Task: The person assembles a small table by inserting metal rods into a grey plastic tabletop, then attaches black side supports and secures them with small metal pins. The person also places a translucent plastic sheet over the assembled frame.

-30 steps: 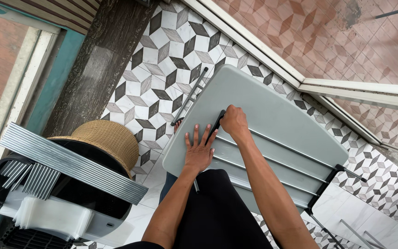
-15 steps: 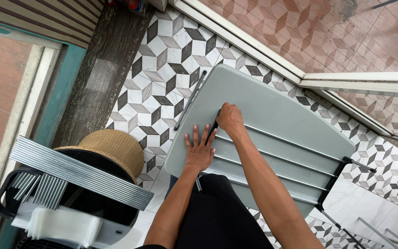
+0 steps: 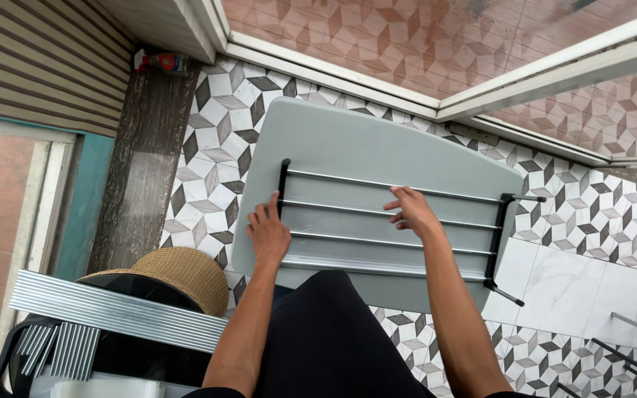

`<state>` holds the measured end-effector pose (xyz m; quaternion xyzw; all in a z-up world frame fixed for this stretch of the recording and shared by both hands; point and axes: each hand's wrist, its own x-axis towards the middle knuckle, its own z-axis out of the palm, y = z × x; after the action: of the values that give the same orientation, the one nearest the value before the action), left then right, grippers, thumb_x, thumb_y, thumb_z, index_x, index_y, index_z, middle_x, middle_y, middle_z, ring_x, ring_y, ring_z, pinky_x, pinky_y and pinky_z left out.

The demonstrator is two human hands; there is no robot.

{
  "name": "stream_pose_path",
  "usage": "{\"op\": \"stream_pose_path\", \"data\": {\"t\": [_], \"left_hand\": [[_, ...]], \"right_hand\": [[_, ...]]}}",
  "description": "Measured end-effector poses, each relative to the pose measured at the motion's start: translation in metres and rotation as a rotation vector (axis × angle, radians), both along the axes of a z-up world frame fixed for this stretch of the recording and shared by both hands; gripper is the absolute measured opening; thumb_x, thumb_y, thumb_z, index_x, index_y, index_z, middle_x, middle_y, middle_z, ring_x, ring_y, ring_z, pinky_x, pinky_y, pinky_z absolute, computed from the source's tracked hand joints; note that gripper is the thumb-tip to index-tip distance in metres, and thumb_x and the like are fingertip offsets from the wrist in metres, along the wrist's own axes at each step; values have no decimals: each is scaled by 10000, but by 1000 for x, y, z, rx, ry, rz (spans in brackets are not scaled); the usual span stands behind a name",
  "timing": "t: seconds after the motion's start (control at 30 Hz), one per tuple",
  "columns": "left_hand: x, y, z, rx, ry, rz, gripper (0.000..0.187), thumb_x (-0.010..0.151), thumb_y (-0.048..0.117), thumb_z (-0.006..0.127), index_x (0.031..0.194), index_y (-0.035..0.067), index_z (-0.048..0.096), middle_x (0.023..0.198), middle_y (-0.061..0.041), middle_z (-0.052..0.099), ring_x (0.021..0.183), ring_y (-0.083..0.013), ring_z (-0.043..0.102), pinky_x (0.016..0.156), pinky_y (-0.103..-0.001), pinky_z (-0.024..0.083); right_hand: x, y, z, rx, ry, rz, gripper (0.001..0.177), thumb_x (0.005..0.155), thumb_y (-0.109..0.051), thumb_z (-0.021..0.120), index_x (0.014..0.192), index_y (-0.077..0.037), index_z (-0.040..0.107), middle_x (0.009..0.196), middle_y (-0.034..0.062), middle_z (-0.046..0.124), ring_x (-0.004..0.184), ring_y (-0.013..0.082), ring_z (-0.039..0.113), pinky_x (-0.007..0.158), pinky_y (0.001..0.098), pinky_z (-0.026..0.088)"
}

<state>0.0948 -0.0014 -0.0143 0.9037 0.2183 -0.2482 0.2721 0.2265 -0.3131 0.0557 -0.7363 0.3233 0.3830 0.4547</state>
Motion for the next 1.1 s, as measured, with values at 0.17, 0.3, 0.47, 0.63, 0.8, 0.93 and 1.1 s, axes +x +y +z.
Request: {"op": "stream_pose_path", "data": {"t": [0.17,0.3,0.47,0.63,0.8,0.93,1.1], "left_hand": [[-19,24,-6,-66,-68,213,824,784,43,692,1511,193,335,1288,-224,487,1141,-441,579,961,-498,508],[-41,31,-10,-13,-38,249,756,731,-12,680,1402,114,358,1308,-240,510,1049,-460,623,866,-504,531],[-62,20,-3,-5,-84,232,700,795,5,636,1427,100,349,1076,-216,688,950,-397,683,840,-489,519],[-69,18,36,-315,-122,524,542,909,172,546,1429,117,406,1040,-154,685,785,-316,679,748,-436,543],[-67,38,88,-910,-460,731,504,1066,510,404,1353,111,516,1213,-129,653,909,-203,669,807,-392,612],[-65,65,135,-1158,-567,588,451,1087,499,440,1107,55,521,1375,-259,660,1123,-327,719,930,-421,611],[-67,82,173,-928,-324,418,324,889,30,713,1157,-47,548,1496,-227,595,1268,-385,648,961,-429,545]], "right_hand": [[-76,-186,-45,-425,-172,-125,540,950,-169,594,1463,-73,454,1076,179,661,730,247,685,534,366,542],[-116,-266,-74,-422,-56,-231,704,960,-123,580,1586,-95,259,1054,183,623,732,251,644,520,357,499],[-143,-287,-97,-146,68,-404,825,938,-58,505,1638,-180,85,1010,189,642,707,218,523,512,326,391],[-150,-297,-85,-97,-111,-565,560,949,-63,401,1493,-106,280,1085,237,676,741,225,567,553,358,421],[-154,-331,-25,300,-400,-689,294,1022,-214,336,1290,-119,408,1207,274,691,952,273,579,751,437,453],[-155,-352,31,653,-503,-616,328,1077,-400,410,1231,-146,548,1405,205,565,1223,372,581,885,507,479],[-160,-369,90,780,-488,-305,449,929,-405,631,1293,-151,564,1523,193,536,1291,394,584,871,542,523]]}}
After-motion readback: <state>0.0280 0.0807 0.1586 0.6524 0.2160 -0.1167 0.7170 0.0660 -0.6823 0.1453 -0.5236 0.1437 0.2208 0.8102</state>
